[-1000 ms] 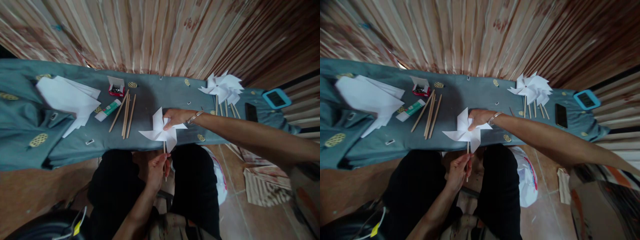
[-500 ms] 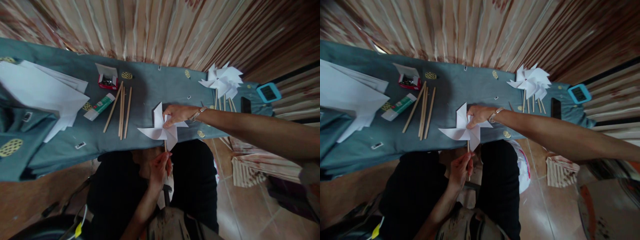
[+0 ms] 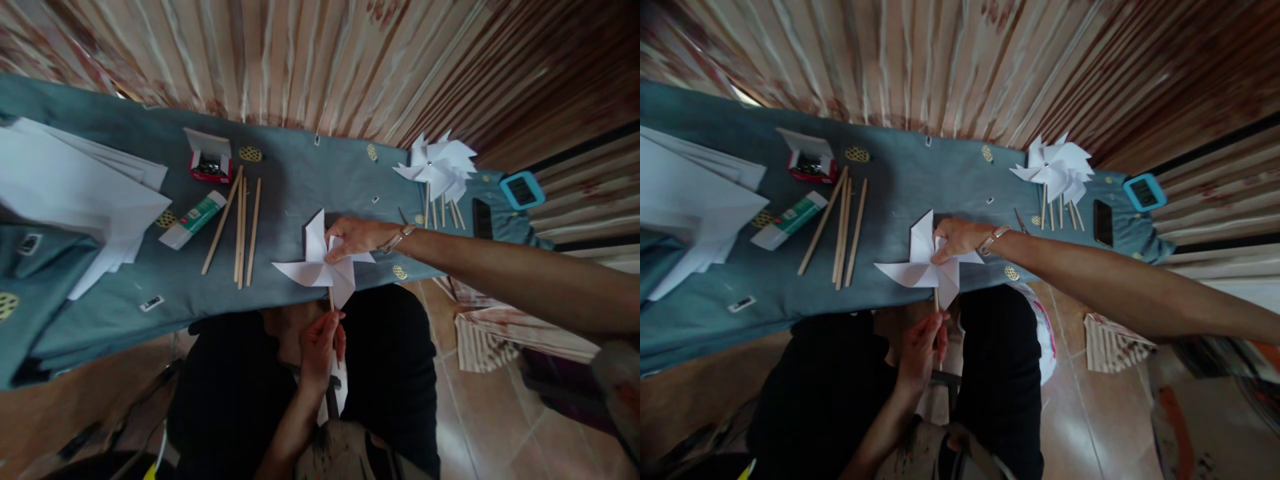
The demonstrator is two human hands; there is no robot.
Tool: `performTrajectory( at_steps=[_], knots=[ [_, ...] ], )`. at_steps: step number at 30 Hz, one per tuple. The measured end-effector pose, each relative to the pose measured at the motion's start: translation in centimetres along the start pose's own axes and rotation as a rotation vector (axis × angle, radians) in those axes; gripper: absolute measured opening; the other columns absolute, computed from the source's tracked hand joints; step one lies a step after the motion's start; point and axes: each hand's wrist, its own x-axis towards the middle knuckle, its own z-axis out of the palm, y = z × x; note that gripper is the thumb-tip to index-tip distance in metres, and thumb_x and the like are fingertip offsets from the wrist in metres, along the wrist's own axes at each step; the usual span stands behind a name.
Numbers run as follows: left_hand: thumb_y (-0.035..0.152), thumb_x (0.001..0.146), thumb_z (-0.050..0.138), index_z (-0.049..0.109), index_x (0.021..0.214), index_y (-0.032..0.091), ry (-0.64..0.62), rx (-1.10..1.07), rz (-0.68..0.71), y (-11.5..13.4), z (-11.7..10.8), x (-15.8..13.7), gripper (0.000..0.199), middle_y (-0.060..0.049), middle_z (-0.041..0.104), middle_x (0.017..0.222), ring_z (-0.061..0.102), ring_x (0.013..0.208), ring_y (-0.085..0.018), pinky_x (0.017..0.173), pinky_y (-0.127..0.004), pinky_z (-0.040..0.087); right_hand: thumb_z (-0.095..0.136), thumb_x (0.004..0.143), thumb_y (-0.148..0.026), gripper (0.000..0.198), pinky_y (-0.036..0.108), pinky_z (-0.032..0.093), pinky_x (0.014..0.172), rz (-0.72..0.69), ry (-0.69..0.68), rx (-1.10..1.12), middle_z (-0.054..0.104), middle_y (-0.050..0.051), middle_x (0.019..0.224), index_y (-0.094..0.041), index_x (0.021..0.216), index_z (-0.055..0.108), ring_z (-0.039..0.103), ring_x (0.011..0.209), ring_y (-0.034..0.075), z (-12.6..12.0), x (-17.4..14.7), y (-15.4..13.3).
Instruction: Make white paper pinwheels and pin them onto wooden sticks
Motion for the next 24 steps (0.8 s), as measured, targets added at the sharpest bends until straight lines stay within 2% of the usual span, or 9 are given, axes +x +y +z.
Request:
performTrajectory(
  at_steps=[4, 9, 16, 24],
  knots=[
    [0.064, 0.055, 0.080, 0.070, 0.077, 0.012, 0.017, 0.010, -0.030, 0.4, -0.1, -0.2, 0.058, 0.006, 0.051, 0.046, 0.037, 0.029, -0.005, 0.032, -0.020, 0.022, 0.077, 0.075, -0.033, 0.023, 0.027, 0.048, 0.067, -0.007, -0.033, -0.019, 0.075, 0.004, 0.082, -0.015, 0.088, 0.077, 0.066, 0.077, 0.018, -0.4, 0.1, -0.4],
    [0.062, 0.060, 0.077, 0.071, 0.076, 0.012, 0.026, 0.072, 0.011, 1.1, -0.7, -0.4, 0.053, 0.006, 0.049, 0.043, 0.034, 0.029, -0.004, 0.033, -0.020, 0.019, 0.077, 0.074, -0.033, 0.018, 0.027, 0.048, 0.068, -0.012, -0.075, -0.076, 0.075, 0.003, 0.080, -0.017, 0.083, 0.077, 0.068, 0.080, 0.020, -1.0, 0.4, -0.9],
    [0.065, 0.058, 0.076, 0.070, 0.073, 0.012, 0.026, 0.097, -0.008, 1.3, -0.8, -0.2, 0.055, 0.005, 0.048, 0.041, 0.034, 0.028, -0.005, 0.032, -0.020, 0.018, 0.076, 0.075, -0.034, 0.018, 0.027, 0.048, 0.067, -0.097, -0.156, -0.084, 0.075, 0.003, 0.078, -0.016, 0.080, 0.078, 0.067, 0.078, 0.020, -1.5, 1.2, -0.8],
    [0.064, 0.058, 0.077, 0.070, 0.075, 0.012, 0.014, 0.063, -0.040, 1.0, -0.6, -0.2, 0.055, 0.005, 0.050, 0.044, 0.037, 0.029, -0.005, 0.032, -0.020, 0.021, 0.075, 0.076, -0.034, 0.018, 0.027, 0.047, 0.067, -0.008, -0.078, -0.041, 0.074, 0.002, 0.076, -0.017, 0.079, 0.076, 0.068, 0.077, 0.019, -0.9, 0.5, -0.6]
  ],
)
